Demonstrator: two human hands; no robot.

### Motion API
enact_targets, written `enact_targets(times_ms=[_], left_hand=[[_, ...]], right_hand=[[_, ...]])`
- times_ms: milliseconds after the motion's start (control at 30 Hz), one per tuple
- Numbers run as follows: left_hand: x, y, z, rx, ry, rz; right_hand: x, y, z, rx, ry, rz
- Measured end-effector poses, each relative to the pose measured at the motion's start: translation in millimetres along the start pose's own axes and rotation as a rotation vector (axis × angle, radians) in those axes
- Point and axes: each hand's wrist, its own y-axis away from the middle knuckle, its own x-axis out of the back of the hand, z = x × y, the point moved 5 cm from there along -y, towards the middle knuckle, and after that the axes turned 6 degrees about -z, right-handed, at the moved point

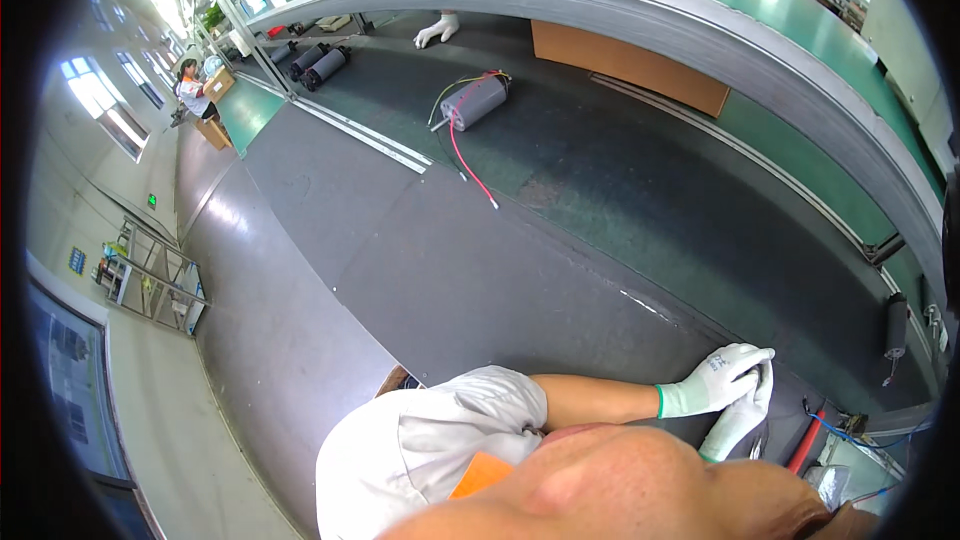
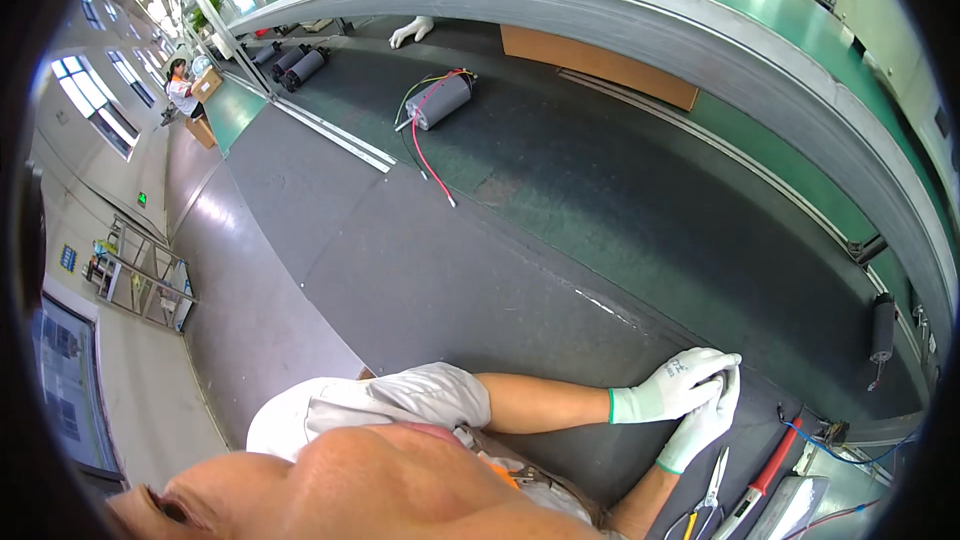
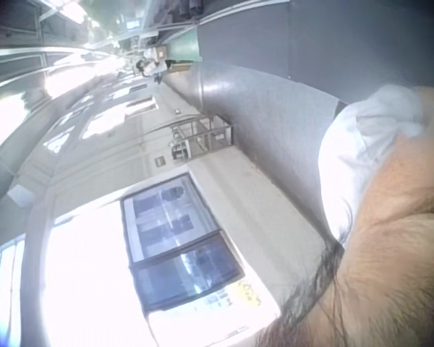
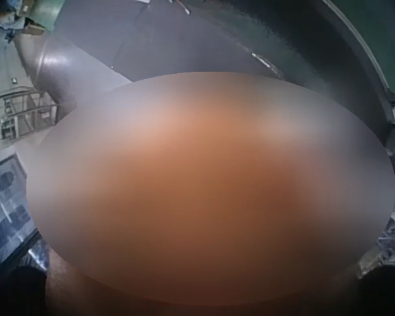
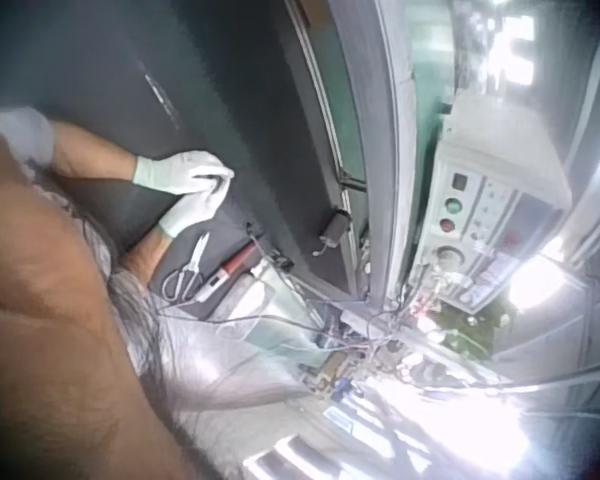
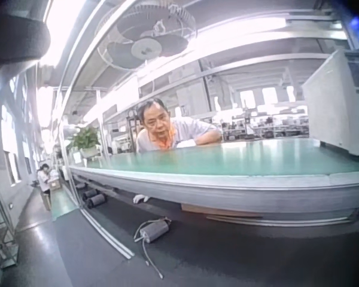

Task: The person assembles small electric motors on a factory workbench. They connect wires to the motor terminals, secure them with zip ties, and use a soldering iron to heat-shrink the connections. The person handles multiple motors sequentially, performing the same assembly steps for each unit.

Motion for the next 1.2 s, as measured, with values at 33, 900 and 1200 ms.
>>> enact_targets(times_ms=[33, 900, 1200], left_hand=[[-1, 1, 1, -0.009, 0.0, 0.012], [293, 70, 17, -0.076, 0.483, 0.841], [243, 67, -28, 0.28, 0.116, 0.652]], right_hand=[[-3, 0, -2, 0.035, -0.043, -0.012], [-27, 3, -32, -0.058, 0.303, 0.002], [-28, 7, -35, -0.042, 0.336, 0.017]])
